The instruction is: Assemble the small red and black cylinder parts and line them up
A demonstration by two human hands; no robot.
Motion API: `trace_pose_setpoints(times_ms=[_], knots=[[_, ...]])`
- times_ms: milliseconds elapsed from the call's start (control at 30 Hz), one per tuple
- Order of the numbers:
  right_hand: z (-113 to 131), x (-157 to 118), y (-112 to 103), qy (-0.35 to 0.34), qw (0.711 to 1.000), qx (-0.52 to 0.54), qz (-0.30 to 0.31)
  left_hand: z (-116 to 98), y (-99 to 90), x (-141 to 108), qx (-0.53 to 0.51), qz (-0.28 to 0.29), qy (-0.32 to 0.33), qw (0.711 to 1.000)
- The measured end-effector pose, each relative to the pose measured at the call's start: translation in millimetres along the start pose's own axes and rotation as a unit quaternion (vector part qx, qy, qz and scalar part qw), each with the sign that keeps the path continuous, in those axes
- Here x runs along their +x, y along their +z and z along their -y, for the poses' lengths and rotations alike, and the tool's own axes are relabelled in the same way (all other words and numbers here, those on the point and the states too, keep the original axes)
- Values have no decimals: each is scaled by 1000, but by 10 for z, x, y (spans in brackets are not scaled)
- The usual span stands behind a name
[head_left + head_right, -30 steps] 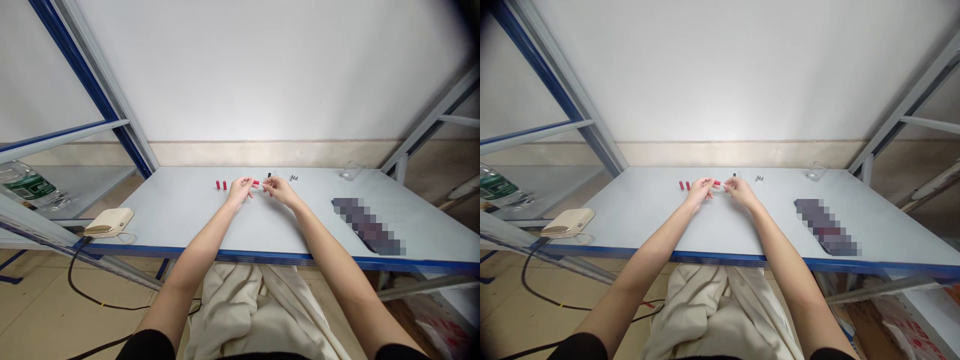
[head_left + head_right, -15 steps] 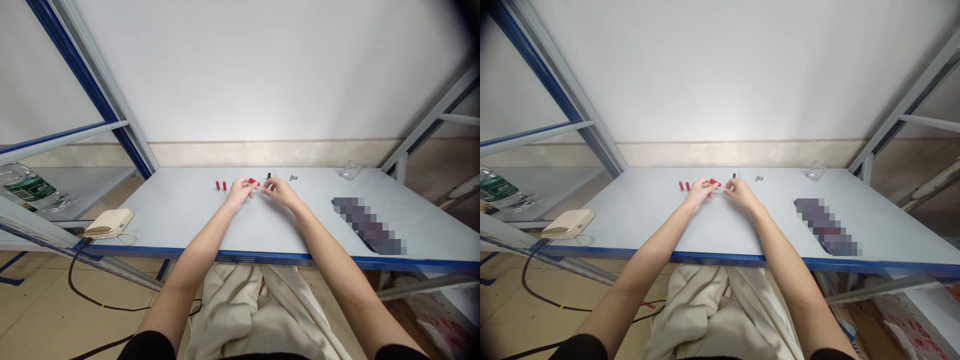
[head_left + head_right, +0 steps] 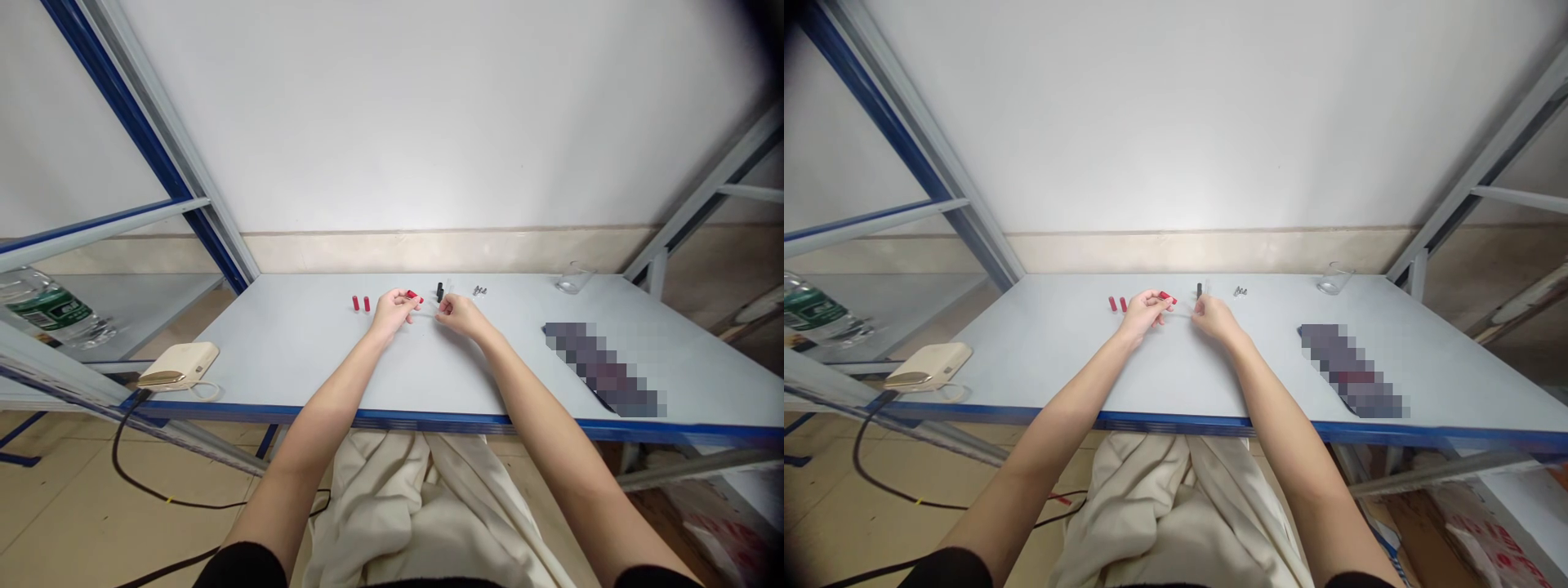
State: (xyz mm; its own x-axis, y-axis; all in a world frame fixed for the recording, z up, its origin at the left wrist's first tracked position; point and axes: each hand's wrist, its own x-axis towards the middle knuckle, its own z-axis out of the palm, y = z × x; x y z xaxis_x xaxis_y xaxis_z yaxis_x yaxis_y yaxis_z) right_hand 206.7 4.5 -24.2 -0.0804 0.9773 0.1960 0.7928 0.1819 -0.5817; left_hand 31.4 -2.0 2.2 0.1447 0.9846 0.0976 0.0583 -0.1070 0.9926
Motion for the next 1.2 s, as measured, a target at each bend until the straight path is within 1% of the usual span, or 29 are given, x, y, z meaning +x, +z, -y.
trace_pose_setpoints(times_ms=[67, 133, 233, 333, 467, 633, 833, 1067, 1200], knots=[[-26, 6, -20, 15, 1000, -12, 5, 46, 7, 25, 29, -11, 29, 999], [-50, 16, -40, 26, 999, -22, 5, 89, 12, 41, 97, -22, 61, 993], [-82, 34, -63, 41, 998, -38, -6, 121, 21, 33, 236, -37, 105, 965], [-114, 48, -66, 56, 997, -56, -17, 128, 41, 3, 314, -24, 126, 941], [-146, 54, -44, 71, 994, -75, -29, 165, 88, 9, 316, -4, 120, 941], [-158, 50, -7, 89, 992, -85, -31, 227, 159, 118, 312, 12, 104, 944], [-172, 64, 18, 103, 990, -90, -35, 239, 278, 282, 361, 30, 100, 927], [-183, 71, 25, 105, 990, -81, -37, 268, 420, 439, 403, 1, 91, 911], [-190, 78, 34, 109, 990, -81, -39, 304, 460, 477, 424, 6, 68, 903]])
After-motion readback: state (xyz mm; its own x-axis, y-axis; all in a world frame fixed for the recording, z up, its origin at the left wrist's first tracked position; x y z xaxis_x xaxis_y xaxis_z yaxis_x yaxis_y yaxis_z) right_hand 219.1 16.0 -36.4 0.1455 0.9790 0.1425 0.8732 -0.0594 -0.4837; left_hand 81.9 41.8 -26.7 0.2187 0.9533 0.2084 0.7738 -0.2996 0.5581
